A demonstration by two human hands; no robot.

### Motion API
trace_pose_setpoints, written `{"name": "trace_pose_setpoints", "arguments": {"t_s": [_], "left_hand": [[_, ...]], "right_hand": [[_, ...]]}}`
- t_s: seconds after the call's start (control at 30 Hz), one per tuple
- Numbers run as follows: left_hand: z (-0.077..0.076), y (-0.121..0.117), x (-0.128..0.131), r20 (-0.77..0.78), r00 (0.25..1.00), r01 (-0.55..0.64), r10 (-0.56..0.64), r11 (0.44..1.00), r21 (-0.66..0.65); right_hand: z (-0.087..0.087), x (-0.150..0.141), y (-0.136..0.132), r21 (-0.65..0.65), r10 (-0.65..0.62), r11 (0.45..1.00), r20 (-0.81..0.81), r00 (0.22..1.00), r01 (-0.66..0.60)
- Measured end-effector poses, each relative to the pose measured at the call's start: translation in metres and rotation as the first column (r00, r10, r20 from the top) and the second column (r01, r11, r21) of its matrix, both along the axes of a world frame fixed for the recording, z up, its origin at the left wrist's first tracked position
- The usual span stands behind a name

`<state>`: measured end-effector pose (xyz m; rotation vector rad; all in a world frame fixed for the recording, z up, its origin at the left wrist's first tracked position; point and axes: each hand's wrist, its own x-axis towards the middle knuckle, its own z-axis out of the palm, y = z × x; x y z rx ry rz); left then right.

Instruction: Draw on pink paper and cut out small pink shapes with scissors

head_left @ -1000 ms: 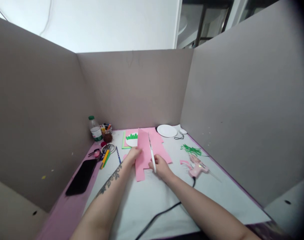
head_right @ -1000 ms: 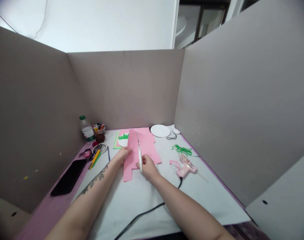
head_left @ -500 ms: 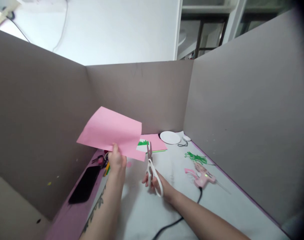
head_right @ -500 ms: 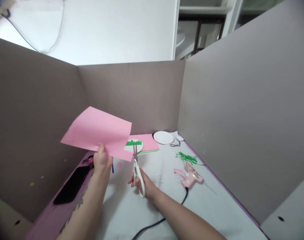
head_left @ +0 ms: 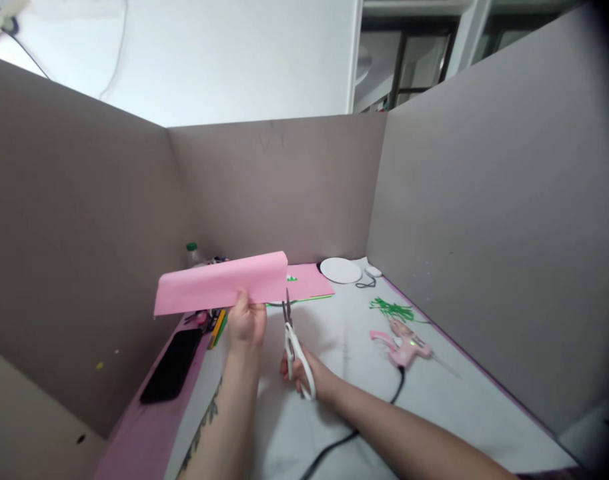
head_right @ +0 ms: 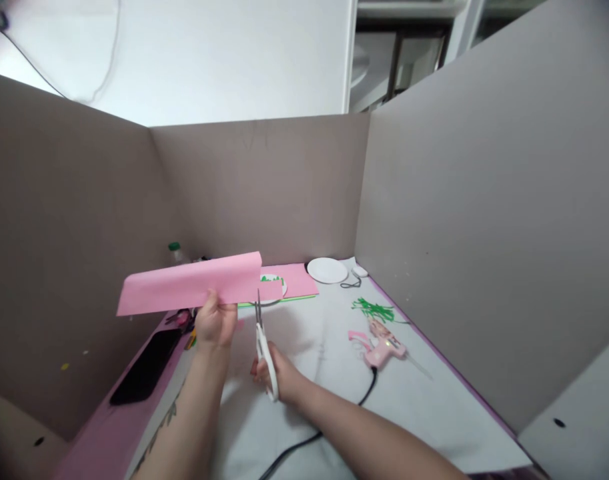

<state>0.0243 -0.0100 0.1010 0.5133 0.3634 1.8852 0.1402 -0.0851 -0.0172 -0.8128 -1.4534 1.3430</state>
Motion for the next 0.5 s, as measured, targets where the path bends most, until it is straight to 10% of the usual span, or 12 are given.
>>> {"name": "trace_pose_setpoints", "arguments": {"t_s": [0.5], "left_hand": [[0.003,-0.01,0.007,0.072,0.994,0.09,-0.087,0.995,-0.04]], "right_hand": [[0.024,0.003,0.0,-0.059,-0.121,0.991,-0.058,0.991,0.118]]}}
